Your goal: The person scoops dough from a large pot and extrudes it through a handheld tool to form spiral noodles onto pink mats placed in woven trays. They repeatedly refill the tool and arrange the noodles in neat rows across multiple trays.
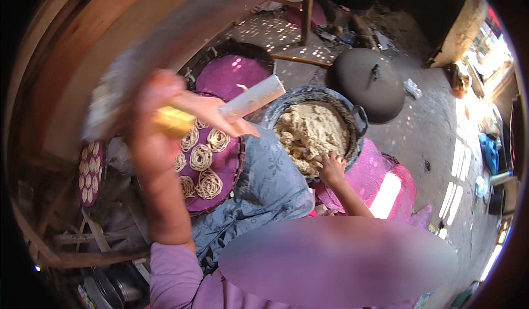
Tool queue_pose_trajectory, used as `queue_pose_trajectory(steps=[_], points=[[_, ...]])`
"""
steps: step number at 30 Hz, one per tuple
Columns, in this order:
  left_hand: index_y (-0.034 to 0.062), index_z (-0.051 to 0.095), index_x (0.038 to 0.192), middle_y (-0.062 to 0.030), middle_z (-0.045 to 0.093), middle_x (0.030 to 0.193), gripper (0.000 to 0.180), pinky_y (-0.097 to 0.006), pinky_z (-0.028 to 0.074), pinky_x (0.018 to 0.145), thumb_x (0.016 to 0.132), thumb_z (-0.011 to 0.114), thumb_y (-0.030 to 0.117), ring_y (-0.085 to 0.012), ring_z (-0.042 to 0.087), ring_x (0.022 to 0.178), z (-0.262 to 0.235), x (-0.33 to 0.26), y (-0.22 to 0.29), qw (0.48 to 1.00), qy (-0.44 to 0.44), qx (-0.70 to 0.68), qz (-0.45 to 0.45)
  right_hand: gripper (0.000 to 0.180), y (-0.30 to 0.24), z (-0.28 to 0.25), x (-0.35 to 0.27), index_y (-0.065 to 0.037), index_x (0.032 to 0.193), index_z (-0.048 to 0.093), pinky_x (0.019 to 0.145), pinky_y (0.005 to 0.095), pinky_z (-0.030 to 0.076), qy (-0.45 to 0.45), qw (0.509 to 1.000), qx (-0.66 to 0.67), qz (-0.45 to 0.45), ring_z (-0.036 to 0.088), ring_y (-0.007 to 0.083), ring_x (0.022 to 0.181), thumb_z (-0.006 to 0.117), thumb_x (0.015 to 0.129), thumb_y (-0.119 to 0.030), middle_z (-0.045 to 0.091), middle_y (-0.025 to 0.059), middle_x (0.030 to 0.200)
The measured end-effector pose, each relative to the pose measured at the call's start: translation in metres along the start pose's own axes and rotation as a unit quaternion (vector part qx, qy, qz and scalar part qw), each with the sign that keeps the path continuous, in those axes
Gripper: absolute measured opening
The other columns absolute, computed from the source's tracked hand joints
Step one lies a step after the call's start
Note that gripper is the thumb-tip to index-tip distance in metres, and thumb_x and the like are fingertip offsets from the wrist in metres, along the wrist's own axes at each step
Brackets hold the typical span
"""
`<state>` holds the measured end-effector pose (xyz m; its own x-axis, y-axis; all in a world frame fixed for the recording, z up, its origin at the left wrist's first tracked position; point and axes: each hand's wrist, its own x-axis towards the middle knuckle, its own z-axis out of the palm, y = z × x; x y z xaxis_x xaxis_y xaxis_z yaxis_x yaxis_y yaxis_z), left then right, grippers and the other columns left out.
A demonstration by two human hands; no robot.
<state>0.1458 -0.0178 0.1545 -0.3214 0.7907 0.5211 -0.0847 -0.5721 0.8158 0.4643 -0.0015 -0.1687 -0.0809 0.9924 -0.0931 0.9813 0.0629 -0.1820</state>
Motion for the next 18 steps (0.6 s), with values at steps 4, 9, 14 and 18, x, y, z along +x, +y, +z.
queue_pose_trajectory(steps=[4, 9, 14, 18], points=[[0.0095, 0.038, 0.081, -0.0036, 0.034, 0.083, 0.014, -0.032, 0.033, 0.074, 0.084, 0.052, 0.009, -0.0129, 0.038, 0.076, -0.049, -0.005, 0.105, 0.993, -0.076, -0.061, 0.071, 0.015, -0.062, -0.009, -0.018, -0.005, 0.094, 0.066, 0.081, 0.0401, 0.048, 0.137, 0.897, 0.360, -0.217, 0.059, 0.0343, 0.092, 0.067, 0.079, -0.006, 0.063, 0.0136, 0.095], [0.0109, 0.036, 0.079, -0.0035, 0.031, 0.083, 0.022, -0.029, 0.030, 0.072, 0.084, 0.058, 0.013, -0.0129, 0.036, 0.075, -0.110, -0.054, 0.159, 0.997, -0.038, -0.015, 0.068, 0.022, -0.176, 0.006, -0.042, 0.000, 0.093, 0.063, 0.078, 0.0381, 0.049, 0.013, 0.819, 0.221, -0.529, 0.058, 0.0293, 0.092, 0.054, 0.079, -0.014, 0.061, 0.0137, 0.091], [0.0078, 0.038, 0.085, -0.0031, 0.030, 0.084, 0.018, -0.029, 0.031, 0.071, 0.090, 0.052, 0.017, -0.0124, 0.035, 0.075, -0.159, -0.122, 0.185, 0.995, 0.018, 0.071, 0.062, 0.019, -0.236, 0.053, -0.051, 0.001, 0.093, 0.061, 0.079, 0.0398, 0.049, 0.063, 0.826, 0.152, -0.539, 0.060, 0.0317, 0.093, 0.052, 0.082, -0.012, 0.063, 0.0158, 0.094], [-0.0017, 0.047, 0.109, -0.0034, 0.033, 0.085, 0.023, -0.030, 0.031, 0.069, 0.094, 0.048, 0.016, -0.0124, 0.035, 0.076, -0.199, -0.187, 0.186, 0.977, 0.137, 0.136, 0.090, 0.017, -0.210, 0.029, -0.049, -0.001, 0.096, 0.062, 0.078, 0.0415, 0.050, -0.164, 0.803, 0.352, -0.453, 0.063, 0.0360, 0.086, 0.055, 0.084, -0.011, 0.065, 0.0197, 0.090]])
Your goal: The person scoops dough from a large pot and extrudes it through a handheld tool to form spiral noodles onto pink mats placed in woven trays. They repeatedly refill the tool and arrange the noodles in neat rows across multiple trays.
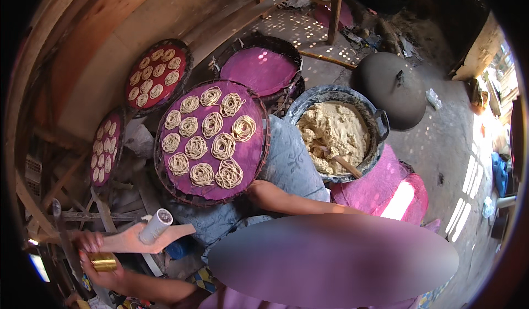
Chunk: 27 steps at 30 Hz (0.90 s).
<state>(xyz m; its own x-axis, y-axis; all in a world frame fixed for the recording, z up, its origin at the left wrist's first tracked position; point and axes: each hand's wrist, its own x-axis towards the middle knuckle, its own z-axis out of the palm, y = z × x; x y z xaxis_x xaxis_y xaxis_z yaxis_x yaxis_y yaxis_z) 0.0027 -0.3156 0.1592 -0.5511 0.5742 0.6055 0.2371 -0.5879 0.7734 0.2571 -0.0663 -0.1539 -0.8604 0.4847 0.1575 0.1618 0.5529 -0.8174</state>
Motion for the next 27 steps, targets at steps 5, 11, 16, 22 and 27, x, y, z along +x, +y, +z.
queue_pose_trajectory(steps=[5, 11, 16, 22, 27], points=[[-0.0022, 0.051, 0.110, -0.0035, 0.042, 0.083, 0.030, -0.030, 0.038, 0.077, 0.095, 0.053, 0.023, -0.0123, 0.041, 0.076, -0.036, -0.044, -0.046, 0.983, 0.144, 0.107, -0.044, 0.024, 0.024, -0.118, -0.069, -0.005, 0.100, 0.069, 0.074, 0.0385, 0.053, 0.204, 0.953, 0.102, 0.198, 0.068, 0.0305, 0.083, 0.059, 0.092, -0.025, 0.070, 0.0159, 0.089], [-0.0055, 0.051, 0.122, -0.0104, 0.058, 0.108, 0.048, -0.031, 0.046, 0.086, 0.084, 0.073, 0.014, -0.0176, 0.057, 0.097, -0.005, -0.048, -0.107, 0.894, 0.319, 0.308, -0.069, 0.040, 0.104, -0.146, -0.128, -0.002, 0.126, 0.054, 0.086, 0.0426, 0.051, -0.054, 0.781, -0.424, 0.456, 0.063, 0.0336, 0.104, 0.046, 0.095, -0.027, 0.061, 0.0201, 0.116], [-0.0078, 0.051, 0.124, -0.0140, 0.057, 0.121, 0.047, -0.033, 0.044, 0.095, 0.084, 0.070, 0.007, -0.0212, 0.058, 0.105, 0.003, -0.001, -0.091, 0.896, 0.238, 0.371, -0.058, 0.030, 0.116, -0.158, -0.136, -0.006, 0.114, 0.062, 0.074, 0.0369, 0.055, -0.043, 0.800, -0.384, 0.460, 0.070, 0.0263, 0.087, 0.046, 0.092, -0.018, 0.070, 0.0131, 0.097], [-0.0015, 0.040, 0.132, -0.0148, 0.059, 0.111, 0.063, -0.033, 0.047, 0.084, 0.081, 0.073, 0.015, -0.0214, 0.058, 0.100, 0.021, 0.059, -0.117, 0.761, -0.124, 0.609, 0.186, 0.024, 0.114, -0.167, -0.109, -0.012, 0.103, 0.071, 0.072, 0.0343, 0.056, -0.125, 0.823, -0.399, 0.385, 0.071, 0.0223, 0.088, 0.050, 0.092, -0.015, 0.072, 0.0075, 0.099], [0.0000, 0.045, 0.109, -0.0145, 0.055, 0.095, 0.046, -0.034, 0.045, 0.072, 0.074, 0.071, 0.014, -0.0245, 0.055, 0.086, 0.058, 0.107, -0.143, 0.678, -0.286, 0.621, 0.269, 0.030, 0.145, -0.136, -0.110, -0.004, 0.100, 0.071, 0.080, 0.0409, 0.055, -0.031, 0.834, -0.175, 0.522, 0.068, 0.0314, 0.096, 0.055, 0.088, -0.026, 0.070, 0.0156, 0.103]])
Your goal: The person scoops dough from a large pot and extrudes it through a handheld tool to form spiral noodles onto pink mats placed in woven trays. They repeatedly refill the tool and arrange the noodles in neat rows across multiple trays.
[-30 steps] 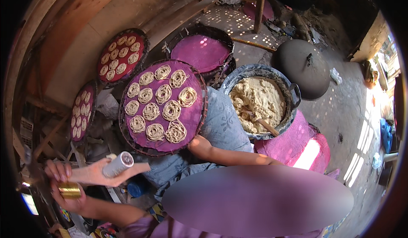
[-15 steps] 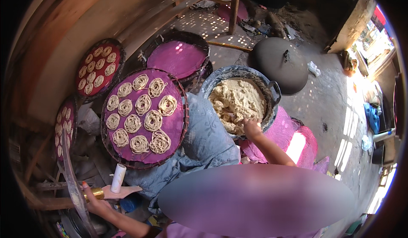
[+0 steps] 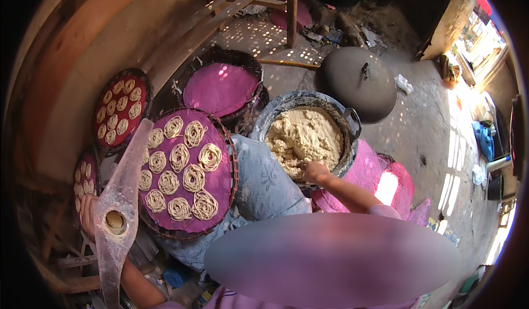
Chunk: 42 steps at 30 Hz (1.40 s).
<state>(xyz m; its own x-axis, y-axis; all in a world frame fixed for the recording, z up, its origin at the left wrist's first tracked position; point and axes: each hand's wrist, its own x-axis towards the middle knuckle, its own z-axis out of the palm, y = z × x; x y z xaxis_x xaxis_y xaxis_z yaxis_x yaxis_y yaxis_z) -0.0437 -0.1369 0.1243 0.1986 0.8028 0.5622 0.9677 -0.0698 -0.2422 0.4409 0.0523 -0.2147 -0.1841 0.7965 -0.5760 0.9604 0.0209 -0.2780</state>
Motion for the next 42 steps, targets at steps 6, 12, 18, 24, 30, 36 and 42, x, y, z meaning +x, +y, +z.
queue_pose_trajectory(steps=[6, 12, 18, 24, 30, 36, 42], points=[[0.0018, 0.051, 0.082, -0.0141, 0.049, 0.076, 0.026, -0.035, 0.043, 0.058, 0.066, 0.069, 0.013, -0.0281, 0.052, 0.069, 0.026, 0.107, 0.046, 0.982, -0.021, -0.144, 0.123, 0.030, 0.021, 0.012, -0.009, 0.000, 0.101, 0.069, 0.070, 0.0410, 0.052, 0.003, 0.996, 0.059, -0.059, 0.066, 0.0367, 0.077, 0.054, 0.085, -0.022, 0.067, 0.0234, 0.082], [0.0100, 0.054, 0.073, -0.0040, 0.049, 0.067, 0.016, -0.034, 0.044, 0.051, 0.065, 0.065, 0.018, -0.0207, 0.055, 0.061, 0.084, 0.191, 0.151, 0.939, 0.111, -0.157, 0.287, 0.029, 0.054, -0.085, -0.077, -0.004, 0.100, 0.068, 0.043, 0.0306, 0.045, -0.136, 0.960, 0.246, 0.003, 0.055, 0.0136, 0.047, 0.048, 0.096, -0.025, 0.059, 0.0061, 0.059], [0.0125, 0.054, 0.076, -0.0034, 0.053, 0.072, 0.019, -0.035, 0.049, 0.056, 0.072, 0.067, 0.026, -0.0209, 0.061, 0.066, 0.136, 0.225, 0.206, 0.951, 0.010, -0.163, 0.261, 0.032, 0.051, -0.199, -0.190, -0.007, 0.120, 0.060, 0.040, 0.0241, 0.035, -0.098, 0.896, 0.408, -0.147, 0.045, 0.0055, 0.045, 0.052, 0.100, -0.031, 0.050, -0.0033, 0.059], [0.0108, 0.054, 0.083, -0.0063, 0.056, 0.078, 0.037, -0.039, 0.052, 0.063, 0.068, 0.076, 0.036, -0.0283, 0.063, 0.074, 0.136, 0.244, 0.242, 0.948, 0.091, -0.271, 0.139, 0.039, -0.028, -0.182, -0.199, -0.002, 0.135, 0.045, 0.065, 0.0288, 0.050, 0.280, 0.845, 0.380, -0.251, 0.057, 0.0134, 0.071, 0.051, 0.097, -0.009, 0.060, 0.0039, 0.088], [0.0120, 0.055, 0.085, -0.0050, 0.057, 0.079, 0.020, -0.040, 0.052, 0.065, 0.079, 0.065, 0.028, -0.0267, 0.064, 0.076, 0.109, 0.258, 0.227, 0.985, 0.061, -0.146, 0.075, 0.032, -0.048, -0.210, -0.211, -0.008, 0.129, 0.054, 0.049, 0.0286, 0.042, 0.118, 0.880, 0.412, -0.207, 0.052, 0.0125, 0.054, 0.052, 0.099, -0.018, 0.057, 0.0040, 0.068], [0.0138, 0.055, 0.077, -0.0045, 0.055, 0.073, 0.021, -0.037, 0.048, 0.059, 0.073, 0.066, 0.031, -0.0234, 0.059, 0.065, 0.117, 0.235, 0.254, 0.955, 0.092, -0.138, 0.246, 0.026, -0.044, -0.275, -0.224, -0.014, 0.117, 0.065, 0.055, 0.0351, 0.050, 0.285, 0.914, 0.001, -0.289, 0.065, 0.0185, 0.064, 0.050, 0.097, -0.022, 0.066, 0.0091, 0.076], [0.0137, 0.060, 0.083, -0.0041, 0.059, 0.076, 0.027, -0.037, 0.053, 0.056, 0.073, 0.071, 0.037, -0.0247, 0.065, 0.067, 0.157, 0.246, 0.229, 0.963, 0.035, -0.189, 0.190, 0.042, -0.053, -0.243, -0.256, -0.013, 0.131, 0.053, 0.049, 0.0321, 0.049, 0.443, 0.799, -0.318, -0.251, 0.061, 0.0184, 0.058, 0.050, 0.089, -0.013, 0.058, 0.0050, 0.073]])
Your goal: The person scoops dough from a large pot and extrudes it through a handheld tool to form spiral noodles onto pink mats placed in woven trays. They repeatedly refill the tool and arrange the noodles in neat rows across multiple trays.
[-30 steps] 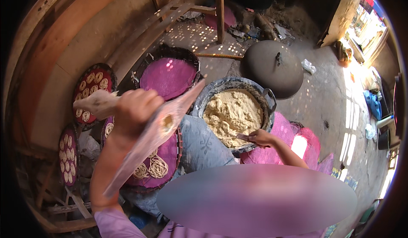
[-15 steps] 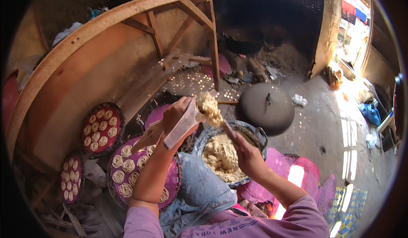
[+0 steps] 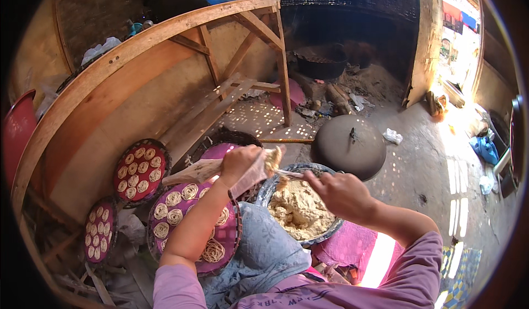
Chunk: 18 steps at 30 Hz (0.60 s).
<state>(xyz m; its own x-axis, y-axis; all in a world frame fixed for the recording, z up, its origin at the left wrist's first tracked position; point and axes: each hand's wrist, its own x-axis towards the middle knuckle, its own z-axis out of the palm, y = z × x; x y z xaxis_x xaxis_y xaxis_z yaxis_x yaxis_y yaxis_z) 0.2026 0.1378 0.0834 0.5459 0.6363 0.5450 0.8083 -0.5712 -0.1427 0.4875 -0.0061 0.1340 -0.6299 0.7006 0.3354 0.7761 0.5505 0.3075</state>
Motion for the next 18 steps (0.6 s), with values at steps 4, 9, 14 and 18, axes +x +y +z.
queue_pose_trajectory(steps=[4, 9, 14, 18], points=[[0.0136, 0.060, 0.084, -0.0052, 0.060, 0.077, 0.026, -0.038, 0.053, 0.057, 0.075, 0.071, 0.035, -0.0254, 0.065, 0.068, -0.002, -0.011, -0.026, 0.996, 0.027, 0.036, -0.071, 0.039, 0.024, -0.034, -0.014, -0.014, 0.127, 0.055, 0.048, 0.0320, 0.048, -0.011, 0.997, 0.003, 0.075, 0.061, 0.0171, 0.057, 0.054, 0.088, -0.013, 0.058, 0.0035, 0.071], [0.0117, 0.057, 0.084, -0.0064, 0.060, 0.080, 0.022, -0.038, 0.052, 0.061, 0.074, 0.070, 0.028, -0.0266, 0.065, 0.074, -0.011, 0.000, -0.007, 0.996, 0.075, -0.003, -0.053, 0.039, 0.031, -0.044, 0.005, -0.013, 0.127, 0.054, 0.046, 0.0323, 0.047, -0.043, 0.999, -0.006, 0.032, 0.063, 0.0174, 0.058, 0.054, 0.088, -0.012, 0.059, 0.0037, 0.070], [0.0168, 0.059, 0.088, -0.0003, 0.060, 0.079, 0.005, -0.032, 0.055, 0.059, 0.084, 0.056, 0.016, -0.0176, 0.066, 0.072, -0.002, 0.009, 0.028, 0.996, 0.071, 0.049, -0.020, 0.040, 0.016, -0.025, 0.030, -0.008, 0.127, 0.053, 0.046, 0.0314, 0.047, -0.018, 1.000, -0.009, -0.017, 0.064, 0.0178, 0.058, 0.054, 0.087, -0.013, 0.061, 0.0030, 0.070], [0.0181, 0.059, 0.088, 0.0003, 0.059, 0.076, 0.008, -0.032, 0.054, 0.057, 0.086, 0.053, 0.014, -0.0180, 0.066, 0.071, -0.007, 0.005, 0.017, 0.997, 0.030, 0.063, -0.014, 0.038, 0.013, -0.016, 0.015, -0.011, 0.125, 0.055, 0.048, 0.0325, 0.050, -0.021, 0.999, 0.029, -0.017, 0.066, 0.0187, 0.061, 0.053, 0.087, -0.013, 0.063, 0.0041, 0.072]])
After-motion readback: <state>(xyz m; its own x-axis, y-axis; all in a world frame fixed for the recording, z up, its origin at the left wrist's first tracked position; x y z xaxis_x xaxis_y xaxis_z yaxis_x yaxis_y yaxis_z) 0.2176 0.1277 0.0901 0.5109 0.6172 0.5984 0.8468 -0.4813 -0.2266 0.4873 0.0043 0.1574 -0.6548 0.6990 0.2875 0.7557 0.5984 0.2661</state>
